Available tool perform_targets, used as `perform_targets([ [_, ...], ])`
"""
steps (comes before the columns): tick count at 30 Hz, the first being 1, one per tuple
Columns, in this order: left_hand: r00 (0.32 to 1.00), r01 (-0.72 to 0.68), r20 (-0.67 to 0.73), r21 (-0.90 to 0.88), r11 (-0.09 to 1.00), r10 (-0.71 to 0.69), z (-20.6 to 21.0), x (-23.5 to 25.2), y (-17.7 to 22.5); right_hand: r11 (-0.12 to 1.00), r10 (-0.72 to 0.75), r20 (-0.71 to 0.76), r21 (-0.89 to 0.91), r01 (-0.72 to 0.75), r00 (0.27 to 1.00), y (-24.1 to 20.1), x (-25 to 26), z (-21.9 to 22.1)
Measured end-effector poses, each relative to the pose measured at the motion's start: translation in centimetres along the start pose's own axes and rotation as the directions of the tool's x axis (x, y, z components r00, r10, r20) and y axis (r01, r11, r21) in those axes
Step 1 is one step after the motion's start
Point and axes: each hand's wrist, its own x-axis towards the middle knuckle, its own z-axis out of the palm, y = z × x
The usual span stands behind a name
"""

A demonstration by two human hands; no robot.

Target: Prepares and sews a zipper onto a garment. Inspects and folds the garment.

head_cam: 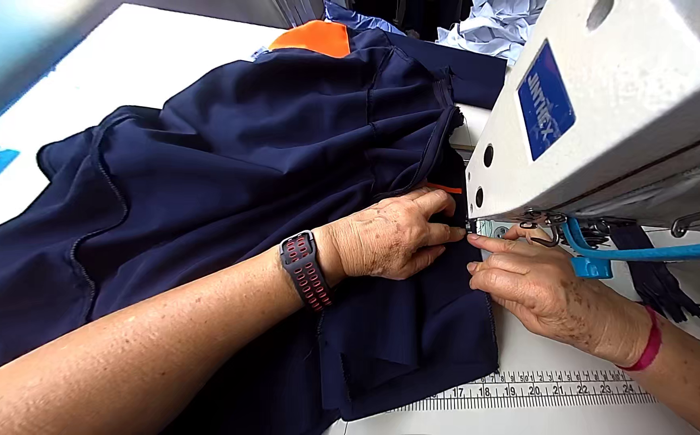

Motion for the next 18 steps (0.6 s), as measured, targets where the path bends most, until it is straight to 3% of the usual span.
perform_targets([
  [11, 0.998, -0.042, -0.051, 0.014, 0.999, 0.042, -0.4, 0.7, -2.1, 0.996, -0.022, -0.059, -0.088, 0.017, 0.998, 0.1, -0.4, 1.0],
  [18, 1.000, 0.028, -0.006, 0.084, 0.996, -0.028, -0.3, 0.8, -2.8, 0.998, 0.014, -0.103, -0.051, -0.020, 0.995, -0.7, -2.9, 2.1],
])
